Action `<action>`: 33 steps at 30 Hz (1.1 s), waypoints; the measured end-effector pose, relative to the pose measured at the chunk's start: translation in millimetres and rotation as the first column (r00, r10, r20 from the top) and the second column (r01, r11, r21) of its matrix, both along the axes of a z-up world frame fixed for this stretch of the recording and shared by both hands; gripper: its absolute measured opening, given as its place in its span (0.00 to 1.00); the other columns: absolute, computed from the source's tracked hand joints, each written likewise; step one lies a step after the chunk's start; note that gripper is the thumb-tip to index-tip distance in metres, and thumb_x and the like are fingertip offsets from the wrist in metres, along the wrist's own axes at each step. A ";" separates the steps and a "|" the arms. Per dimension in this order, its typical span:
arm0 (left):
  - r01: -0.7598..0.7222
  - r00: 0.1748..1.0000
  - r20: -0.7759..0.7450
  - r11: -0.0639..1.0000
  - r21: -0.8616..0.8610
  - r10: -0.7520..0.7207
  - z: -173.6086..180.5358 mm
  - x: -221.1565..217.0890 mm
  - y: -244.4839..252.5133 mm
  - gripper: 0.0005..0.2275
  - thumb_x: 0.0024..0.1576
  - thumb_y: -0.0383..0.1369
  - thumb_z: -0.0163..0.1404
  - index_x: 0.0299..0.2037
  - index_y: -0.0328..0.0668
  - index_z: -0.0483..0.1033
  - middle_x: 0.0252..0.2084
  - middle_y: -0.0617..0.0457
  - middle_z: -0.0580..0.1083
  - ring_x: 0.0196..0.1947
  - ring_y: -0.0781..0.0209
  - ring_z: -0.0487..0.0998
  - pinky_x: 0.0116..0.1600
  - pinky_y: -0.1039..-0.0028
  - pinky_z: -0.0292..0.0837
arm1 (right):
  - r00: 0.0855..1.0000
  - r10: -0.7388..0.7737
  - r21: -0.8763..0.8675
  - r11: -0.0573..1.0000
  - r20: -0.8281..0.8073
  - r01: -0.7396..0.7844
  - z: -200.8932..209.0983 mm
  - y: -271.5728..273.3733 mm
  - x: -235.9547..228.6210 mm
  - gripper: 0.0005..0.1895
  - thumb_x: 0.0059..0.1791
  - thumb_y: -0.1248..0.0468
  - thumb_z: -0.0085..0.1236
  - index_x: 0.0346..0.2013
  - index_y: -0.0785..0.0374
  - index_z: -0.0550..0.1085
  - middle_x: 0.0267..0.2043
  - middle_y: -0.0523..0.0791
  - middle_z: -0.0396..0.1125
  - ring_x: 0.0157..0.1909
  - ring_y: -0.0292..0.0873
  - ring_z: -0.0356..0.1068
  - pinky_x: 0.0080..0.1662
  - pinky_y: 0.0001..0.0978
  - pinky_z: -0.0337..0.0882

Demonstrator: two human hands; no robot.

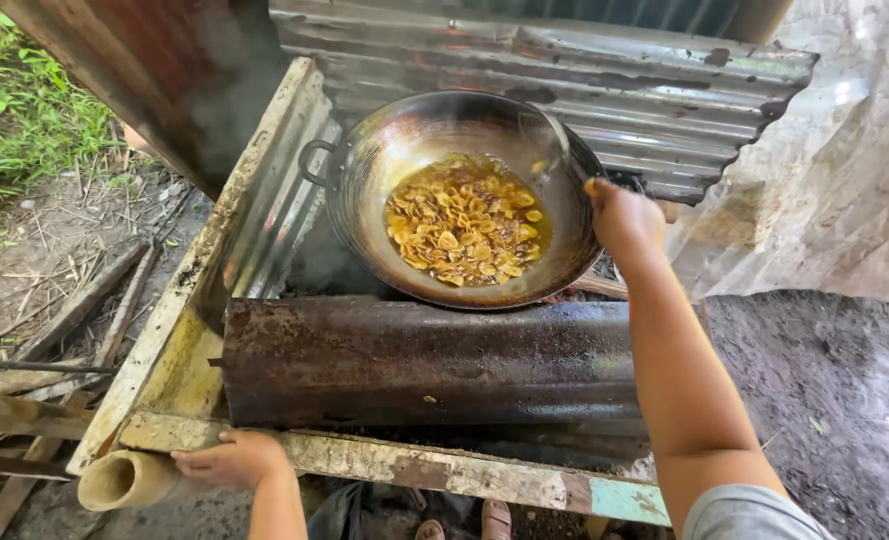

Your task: The person fries banana slices in a wok over an open fire, stirring them with a skimmer and a wooden stick. They then use the skimmer to lift the fried banana chips out of the hot oil.

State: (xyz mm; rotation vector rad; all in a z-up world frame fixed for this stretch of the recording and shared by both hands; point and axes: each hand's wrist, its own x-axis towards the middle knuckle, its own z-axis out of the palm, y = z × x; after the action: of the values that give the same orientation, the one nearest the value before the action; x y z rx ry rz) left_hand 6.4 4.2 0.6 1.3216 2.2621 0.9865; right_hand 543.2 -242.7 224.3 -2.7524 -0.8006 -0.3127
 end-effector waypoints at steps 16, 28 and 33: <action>-0.001 0.997 0.076 0.997 -0.081 0.007 34.7 7.1 -10.0 0.35 0.68 0.28 0.45 0.77 0.33 0.30 0.77 0.37 0.42 0.71 0.33 0.56 0.68 0.48 0.63 | 0.955 0.278 -0.142 0.946 -0.106 -0.291 66.1 -82.7 -168.1 0.20 0.54 0.59 0.48 0.59 0.38 0.74 0.34 0.47 0.74 0.33 0.50 0.76 0.37 0.45 0.75; -0.005 1.000 -0.004 0.999 0.048 0.006 -4.1 -3.8 -0.6 0.34 0.70 0.28 0.49 0.78 0.29 0.37 0.76 0.34 0.47 0.70 0.31 0.60 0.68 0.45 0.64 | 0.948 0.317 -0.030 0.948 0.034 -0.316 65.9 -97.9 -198.6 0.20 0.51 0.59 0.51 0.58 0.42 0.75 0.33 0.50 0.73 0.35 0.57 0.74 0.37 0.51 0.72; -0.004 0.997 0.073 1.000 -0.023 0.005 20.5 2.6 -8.6 0.33 0.69 0.27 0.45 0.78 0.31 0.33 0.77 0.35 0.44 0.69 0.32 0.61 0.63 0.47 0.68 | 0.976 0.218 -0.061 0.974 -0.028 -0.219 13.5 -64.4 -172.7 0.18 0.54 0.58 0.52 0.58 0.40 0.76 0.35 0.50 0.74 0.38 0.56 0.74 0.41 0.51 0.73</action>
State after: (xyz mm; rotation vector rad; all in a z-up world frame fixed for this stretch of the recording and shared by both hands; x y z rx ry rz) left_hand 9.0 -4.4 21.1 1.2509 2.2164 0.9912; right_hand 370.5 -307.1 237.8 -2.6864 -1.1145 -0.2174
